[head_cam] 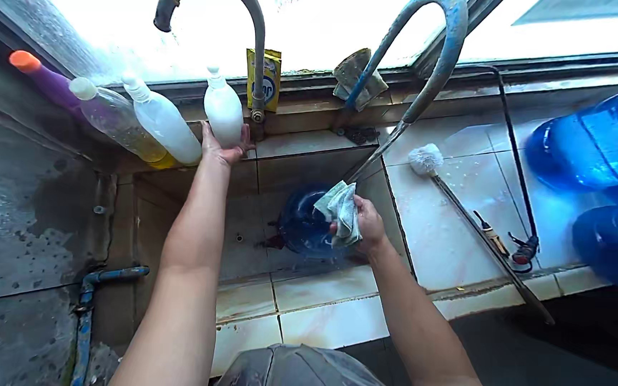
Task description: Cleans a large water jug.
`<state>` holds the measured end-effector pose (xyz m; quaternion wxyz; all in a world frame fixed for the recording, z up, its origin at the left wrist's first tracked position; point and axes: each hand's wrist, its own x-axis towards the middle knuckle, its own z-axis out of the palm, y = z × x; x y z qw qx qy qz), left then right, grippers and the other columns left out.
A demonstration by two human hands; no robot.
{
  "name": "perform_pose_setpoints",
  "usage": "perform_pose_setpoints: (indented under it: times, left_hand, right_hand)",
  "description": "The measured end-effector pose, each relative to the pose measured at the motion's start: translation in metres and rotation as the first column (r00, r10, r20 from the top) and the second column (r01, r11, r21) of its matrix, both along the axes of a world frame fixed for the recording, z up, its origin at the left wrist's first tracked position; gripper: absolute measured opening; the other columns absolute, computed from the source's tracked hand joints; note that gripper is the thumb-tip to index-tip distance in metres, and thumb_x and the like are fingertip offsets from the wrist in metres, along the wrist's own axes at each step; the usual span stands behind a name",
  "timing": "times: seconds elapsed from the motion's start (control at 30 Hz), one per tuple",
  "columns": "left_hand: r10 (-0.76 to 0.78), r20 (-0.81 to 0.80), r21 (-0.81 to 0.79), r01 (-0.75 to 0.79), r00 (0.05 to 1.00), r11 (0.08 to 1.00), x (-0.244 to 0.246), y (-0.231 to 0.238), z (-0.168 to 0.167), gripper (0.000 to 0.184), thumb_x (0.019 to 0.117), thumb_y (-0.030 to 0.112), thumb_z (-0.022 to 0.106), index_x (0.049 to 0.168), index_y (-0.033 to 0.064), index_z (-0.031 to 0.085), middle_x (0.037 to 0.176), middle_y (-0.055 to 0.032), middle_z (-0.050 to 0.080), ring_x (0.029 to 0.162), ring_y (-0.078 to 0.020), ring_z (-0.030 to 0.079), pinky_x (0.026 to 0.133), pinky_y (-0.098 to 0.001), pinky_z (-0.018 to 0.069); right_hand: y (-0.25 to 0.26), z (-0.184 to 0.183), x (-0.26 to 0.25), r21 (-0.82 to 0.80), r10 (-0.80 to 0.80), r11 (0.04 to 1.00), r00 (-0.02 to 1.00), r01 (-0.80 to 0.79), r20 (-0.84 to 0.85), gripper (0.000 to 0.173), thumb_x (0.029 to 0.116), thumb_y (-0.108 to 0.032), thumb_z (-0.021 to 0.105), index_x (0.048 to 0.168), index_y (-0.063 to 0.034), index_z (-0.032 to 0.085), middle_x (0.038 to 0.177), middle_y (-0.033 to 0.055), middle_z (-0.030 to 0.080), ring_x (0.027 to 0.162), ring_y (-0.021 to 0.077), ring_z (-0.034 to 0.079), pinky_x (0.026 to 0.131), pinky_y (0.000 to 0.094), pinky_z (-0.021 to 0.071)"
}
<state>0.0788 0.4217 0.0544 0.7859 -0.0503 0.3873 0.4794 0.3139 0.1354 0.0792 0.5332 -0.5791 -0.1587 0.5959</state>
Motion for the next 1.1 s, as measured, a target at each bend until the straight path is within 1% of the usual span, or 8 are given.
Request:
perform_pose_setpoints:
  times: [0.13, 0.23, 0.4, 0.73, 0.83, 0.93, 1.0, 1.1]
  left_hand:
    - [-0.099, -0.102, 0.069, 0.106, 0.99, 0.992, 0.019, -0.023, 0.007, 0.055, 0.1012, 0.055, 0.046, 0.14, 0.0152, 0.045, 0.125, -0.0175, 0.062, 0.104, -0.0316, 0.066, 0.081, -0.0453, 0.0596]
    - [-0.233, -0.165, 0.466, 0.284, 0.958, 0.838, 0.019, -0.078, 0.005, 0.037, 0.1044, 0.036, 0.048, 0.135, 0.0142, 0.047, 0.121, -0.0119, 0.066, 0.108, -0.0261, 0.067, 0.091, -0.0462, 0.0579]
    - [-0.13, -0.311, 0.738, 0.325, 0.942, 0.592, 0.031, -0.134, 0.025, 0.092, 0.0753, 0.035, 0.09, 0.14, 0.0103, 0.03, 0.12, -0.0036, 0.064, 0.109, -0.0171, 0.067, 0.097, -0.0412, 0.0587]
    - [-0.017, -0.284, 0.859, 0.263, 0.959, 0.439, 0.042, -0.149, 0.058, 0.068, 0.0829, 0.003, 0.081, 0.132, 0.0052, 0.035, 0.113, -0.0055, 0.068, 0.105, -0.0212, 0.07, 0.095, -0.0454, 0.0604]
    - [-0.03, -0.234, 0.829, 0.216, 0.972, 0.516, 0.045, -0.145, 0.048, 0.055, 0.0868, 0.002, 0.077, 0.128, 0.0053, 0.041, 0.108, -0.0069, 0.07, 0.101, -0.022, 0.071, 0.094, -0.0458, 0.0602]
    - [-0.026, -0.175, 0.675, 0.139, 0.984, 0.725, 0.044, -0.119, 0.032, 0.034, 0.1011, 0.01, 0.06, 0.131, 0.0045, 0.044, 0.111, -0.0124, 0.068, 0.105, -0.0247, 0.069, 0.096, -0.0459, 0.0583]
    - [-0.063, -0.066, 0.517, 0.088, 0.996, 0.852, 0.039, -0.092, 0.02, 0.038, 0.1112, 0.037, 0.037, 0.138, 0.0097, 0.043, 0.123, -0.0135, 0.063, 0.115, -0.026, 0.064, 0.099, -0.048, 0.0552]
    - [-0.024, 0.069, 0.287, 0.004, 0.997, 0.958, 0.025, -0.045, -0.004, 0.074, 0.1028, 0.069, 0.014, 0.145, 0.0137, 0.037, 0.131, -0.0198, 0.059, 0.112, -0.0335, 0.065, 0.09, -0.0487, 0.0585]
  right_hand:
    - [-0.013, -0.009, -0.005, -0.023, -0.052, 0.999, 0.934, 0.047, -0.354, 0.053, 0.1122, -0.04, 0.016, 0.133, -0.0078, 0.053, 0.105, 0.0176, 0.071, 0.091, 0.0304, 0.073, 0.082, 0.0467, 0.0623]
    - [-0.02, -0.02, -0.008, 0.033, -0.01, 0.999, 0.869, 0.03, -0.494, 0.052, 0.1124, -0.043, 0.02, 0.14, -0.0112, 0.051, 0.119, 0.0183, 0.069, 0.104, 0.0334, 0.071, 0.089, 0.05, 0.0608]
    - [-0.028, -0.029, -0.019, 0.024, 0.026, 1.0, 0.849, -0.015, -0.527, 0.062, 0.109, -0.057, 0.019, 0.136, -0.0145, 0.055, 0.116, 0.0145, 0.07, 0.101, 0.0298, 0.071, 0.083, 0.0468, 0.062]
    - [-0.03, -0.032, -0.03, -0.079, -0.062, 0.997, 0.87, 0.026, -0.489, 0.056, 0.1089, -0.055, 0.027, 0.131, -0.0146, 0.059, 0.107, 0.011, 0.072, 0.089, 0.0226, 0.072, 0.074, 0.038, 0.0625]
    - [-0.028, -0.025, -0.036, -0.065, -0.095, 0.995, 0.927, 0.076, -0.363, 0.052, 0.1085, -0.056, 0.028, 0.108, -0.0188, 0.063, 0.075, -0.001, 0.063, 0.055, 0.0082, 0.057, 0.05, 0.0236, 0.0509]
    - [-0.03, -0.008, -0.023, 0.031, -0.196, 0.978, 0.953, 0.208, -0.231, 0.061, 0.106, -0.064, 0.019, 0.109, -0.022, 0.063, 0.072, -0.003, 0.064, 0.05, 0.0062, 0.055, 0.043, 0.0235, 0.0482]
    - [-0.03, 0.005, -0.006, 0.106, -0.236, 0.97, 0.953, 0.219, 0.189, 0.062, 0.1091, -0.057, 0.013, 0.119, -0.0183, 0.061, 0.085, -0.004, 0.067, 0.069, 0.0028, 0.064, 0.062, 0.0233, 0.0568]
    - [-0.018, -0.006, 0.015, 0.159, -0.15, 0.987, 0.508, 0.027, 0.848, 0.04, 0.1076, -0.032, 0.048, 0.11, 0.0017, 0.069, 0.098, 0.012, 0.07, 0.093, 0.0163, 0.069, 0.087, 0.0374, 0.0572]
